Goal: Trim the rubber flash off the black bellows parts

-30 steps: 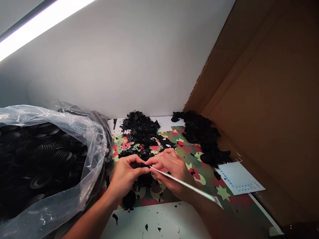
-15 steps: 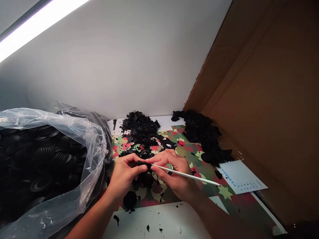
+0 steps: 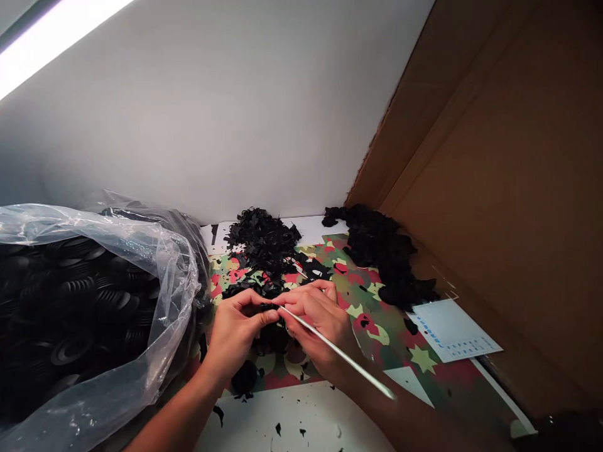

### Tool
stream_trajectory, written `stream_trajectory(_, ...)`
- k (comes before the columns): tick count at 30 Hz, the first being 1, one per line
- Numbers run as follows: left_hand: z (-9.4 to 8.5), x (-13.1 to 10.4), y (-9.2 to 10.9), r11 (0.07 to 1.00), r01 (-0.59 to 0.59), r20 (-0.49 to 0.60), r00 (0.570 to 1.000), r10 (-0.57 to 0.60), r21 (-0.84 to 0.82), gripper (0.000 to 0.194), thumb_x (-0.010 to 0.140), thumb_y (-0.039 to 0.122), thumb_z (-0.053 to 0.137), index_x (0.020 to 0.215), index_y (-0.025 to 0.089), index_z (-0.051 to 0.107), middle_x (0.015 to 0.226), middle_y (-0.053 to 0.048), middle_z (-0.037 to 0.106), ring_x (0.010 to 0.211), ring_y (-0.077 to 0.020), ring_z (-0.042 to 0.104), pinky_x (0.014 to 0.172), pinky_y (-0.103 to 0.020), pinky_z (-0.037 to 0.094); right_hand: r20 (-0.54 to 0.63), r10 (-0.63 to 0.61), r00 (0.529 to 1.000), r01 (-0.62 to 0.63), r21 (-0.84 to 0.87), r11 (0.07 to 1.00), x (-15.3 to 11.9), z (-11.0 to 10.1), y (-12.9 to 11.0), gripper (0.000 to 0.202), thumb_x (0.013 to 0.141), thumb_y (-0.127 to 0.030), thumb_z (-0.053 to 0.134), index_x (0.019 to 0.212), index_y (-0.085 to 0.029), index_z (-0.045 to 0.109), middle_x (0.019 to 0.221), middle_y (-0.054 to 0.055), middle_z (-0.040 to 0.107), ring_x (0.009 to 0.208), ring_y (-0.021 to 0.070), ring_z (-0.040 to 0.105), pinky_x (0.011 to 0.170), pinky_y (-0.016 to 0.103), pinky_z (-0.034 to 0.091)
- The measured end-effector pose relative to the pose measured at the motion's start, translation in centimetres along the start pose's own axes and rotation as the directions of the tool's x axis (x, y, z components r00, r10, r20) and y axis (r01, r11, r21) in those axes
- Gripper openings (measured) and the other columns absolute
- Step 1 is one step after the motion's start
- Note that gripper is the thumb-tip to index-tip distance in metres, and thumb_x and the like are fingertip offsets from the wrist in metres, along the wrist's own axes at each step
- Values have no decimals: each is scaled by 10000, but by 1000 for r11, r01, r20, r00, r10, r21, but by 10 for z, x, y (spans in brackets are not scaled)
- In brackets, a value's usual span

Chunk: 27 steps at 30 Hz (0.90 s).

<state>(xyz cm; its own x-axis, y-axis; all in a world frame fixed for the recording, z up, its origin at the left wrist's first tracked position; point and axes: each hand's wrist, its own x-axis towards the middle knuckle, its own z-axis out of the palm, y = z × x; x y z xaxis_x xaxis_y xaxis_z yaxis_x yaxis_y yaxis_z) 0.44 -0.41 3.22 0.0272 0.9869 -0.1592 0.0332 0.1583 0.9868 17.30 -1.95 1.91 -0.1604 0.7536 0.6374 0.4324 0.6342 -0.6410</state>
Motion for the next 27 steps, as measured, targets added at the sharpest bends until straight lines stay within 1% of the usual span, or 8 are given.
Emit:
stream_trajectory(5,0,0,-1,998,8,55,998,-5,-69,281,495,285,915,694,151,767,540,22,609,447,-92,479,418,-198,374,-120,91,989,-104,-105,989,4,-6,12,129,971,-193,563,899,-264,644,939,24,798,839,217,716,913,446,425)
stream_trajectory(11,-3,-2,-3,994,11,93,996,0,-110,290,552,336,905,752,175,771,623,-5,652,520,-137,558,446,-223,451,-151,263,953,-257,61,965,7,-14,17,157,941,-285,618,789,-247,625,980,46,788,865,227,704,762,367,516)
stream_trajectory(13,-4,-1,-3,994,-53,49,997,58,-95,245,570,337,895,697,177,760,602,-9,642,540,-143,561,465,-223,451,-141,285,948,-273,102,957,7,-15,16,182,934,-304,620,763,-240,612,841,25,754,701,184,661,627,307,495)
stream_trajectory(15,-5,-1,-2,991,-109,17,994,111,-78,219,575,332,889,658,183,752,598,-9,637,556,-147,561,485,-227,453,-116,317,941,-304,118,945,6,-16,13,209,931,-329,623,743,-240,598,619,-30,630,506,135,524,485,268,405)
stream_trajectory(17,-5,0,-2,989,-135,13,991,137,-61,208,577,330,886,642,189,748,590,-3,625,555,-147,553,494,-233,453,-79,343,936,-332,127,935,6,-17,11,220,925,-345,632,735,-240,595,515,-65,511,430,115,415,420,255,326)
stream_trajectory(20,-5,-2,-2,992,-119,26,992,119,-30,197,617,355,866,671,199,758,573,9,602,535,-147,544,488,-239,452,-46,281,959,-273,130,953,6,-19,6,200,911,-330,658,735,-241,630,557,-42,544,499,134,489,471,256,387)
stream_trajectory(23,-4,-3,-1,994,-110,53,993,109,13,204,656,363,849,764,202,785,663,-8,658,599,-164,589,533,-242,478,-30,177,984,-167,199,966,7,-19,1,202,913,-330,671,733,-238,650,798,29,679,744,191,650,670,311,524)
stream_trajectory(27,-2,-3,-1,990,-144,116,983,144,-11,282,705,323,840,959,212,787,891,-50,744,785,-199,657,661,-255,521,104,176,979,-202,368,908,5,-14,-2,148,940,-309,654,809,-239,663,1046,64,748,983,226,708,862,374,562)
